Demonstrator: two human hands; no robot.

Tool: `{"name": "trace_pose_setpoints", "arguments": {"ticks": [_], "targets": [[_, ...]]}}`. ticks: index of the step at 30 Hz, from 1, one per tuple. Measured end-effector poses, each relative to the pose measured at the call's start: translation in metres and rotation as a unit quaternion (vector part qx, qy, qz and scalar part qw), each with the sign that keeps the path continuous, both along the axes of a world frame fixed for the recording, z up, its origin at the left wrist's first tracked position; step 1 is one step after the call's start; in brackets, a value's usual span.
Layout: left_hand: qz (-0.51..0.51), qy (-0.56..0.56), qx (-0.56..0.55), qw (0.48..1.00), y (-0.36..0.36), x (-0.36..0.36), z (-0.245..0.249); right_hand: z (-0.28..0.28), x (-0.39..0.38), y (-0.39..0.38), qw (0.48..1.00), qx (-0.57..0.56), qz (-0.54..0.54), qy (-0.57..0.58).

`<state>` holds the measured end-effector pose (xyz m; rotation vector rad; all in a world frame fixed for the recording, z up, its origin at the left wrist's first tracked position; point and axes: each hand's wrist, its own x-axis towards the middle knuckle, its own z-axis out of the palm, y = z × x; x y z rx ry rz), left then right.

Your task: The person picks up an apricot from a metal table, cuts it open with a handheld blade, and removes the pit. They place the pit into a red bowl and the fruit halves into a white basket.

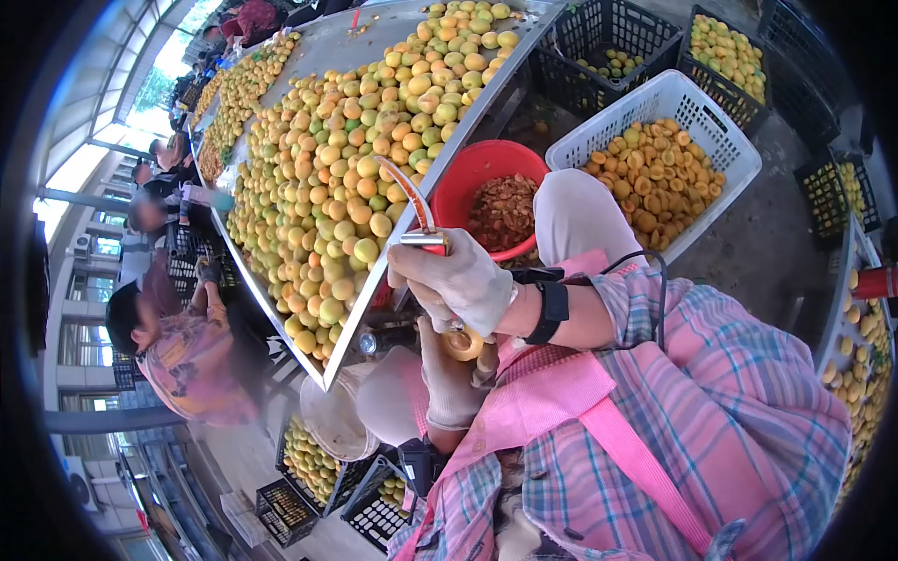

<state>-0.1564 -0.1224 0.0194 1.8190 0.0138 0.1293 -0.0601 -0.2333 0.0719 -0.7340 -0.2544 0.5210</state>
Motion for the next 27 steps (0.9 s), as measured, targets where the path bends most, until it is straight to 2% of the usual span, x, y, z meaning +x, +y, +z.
{"name": "trace_pose_setpoints", "arguments": {"ticks": [1,2,3,4,5,6,7,10,12,15,16,17,18,19,20,21,23,24,25,27], "targets": [[0.001,0.001,-0.001,1.0,0.002,-0.001,0.001,0.001,-0.001,0.002,0.998,-0.042,-0.042,-0.023],[0.028,0.109,-0.274,0.955,0.005,-0.002,0.005,0.005,-0.003,0.003,0.998,-0.043,-0.04,-0.023],[0.051,0.208,-0.523,0.825,0.005,-0.002,0.008,0.012,-0.004,0.003,0.991,-0.104,-0.059,-0.057],[0.052,0.208,-0.524,0.825,0.004,-0.002,0.007,0.015,-0.005,0.004,0.979,-0.165,-0.078,-0.092],[0.035,0.096,-0.21,0.972,0.002,-0.003,0.004,0.007,-0.003,0.008,0.979,-0.165,-0.079,-0.092],[0.013,-0.03,0.131,0.991,0.001,-0.003,0.002,-0.008,0.0,0.015,0.891,-0.237,-0.207,-0.326],[0.012,-0.029,0.131,0.991,0.0,-0.003,-0.003,-0.013,0.002,0.019,0.729,-0.289,-0.319,-0.532],[0.066,-0.031,0.077,0.994,0.004,-0.006,-0.024,-0.013,0.001,0.022,0.75,-0.257,-0.265,-0.549],[0.031,-0.182,0.287,0.94,0.012,-0.01,-0.029,-0.014,-0.001,0.023,0.759,-0.24,-0.236,-0.557],[-0.017,-0.13,0.289,0.948,0.018,-0.016,-0.026,-0.023,-0.01,0.022,0.619,-0.31,-0.353,-0.629],[-0.016,-0.13,0.288,0.949,0.021,-0.016,-0.023,-0.033,-0.014,0.032,0.608,-0.337,-0.385,-0.608],[-0.054,-0.063,0.262,0.961,0.023,-0.015,-0.019,-0.042,-0.02,0.032,0.608,-0.337,-0.383,-0.608],[-0.093,0.004,0.234,0.968,0.024,-0.015,-0.017,-0.041,-0.024,0.031,0.588,-0.364,-0.398,-0.603],[-0.093,0.005,0.233,0.968,0.024,-0.016,-0.023,-0.04,-0.025,0.03,0.566,-0.391,-0.411,-0.597],[-0.089,0.127,-0.012,0.988,0.026,-0.017,-0.033,-0.039,-0.017,0.027,0.552,-0.321,-0.42,-0.645],[-0.079,0.24,-0.256,0.933,0.026,-0.018,-0.038,-0.038,-0.023,0.029,0.552,-0.322,-0.419,-0.644],[-0.073,0.254,-0.278,0.924,0.022,-0.018,-0.033,-0.037,-0.052,0.039,0.588,-0.389,-0.484,-0.518],[-0.067,0.266,-0.298,0.914,0.02,-0.016,-0.027,-0.029,-0.061,0.062,0.517,-0.444,-0.625,-0.381],[-0.06,0.279,-0.319,0.904,0.018,-0.014,-0.021,-0.027,-0.06,0.065,0.518,-0.444,-0.624,-0.381],[-0.046,0.304,-0.36,0.881,0.014,-0.012,-0.011,-0.02,-0.06,0.066,0.442,-0.537,-0.66,-0.285]]}}
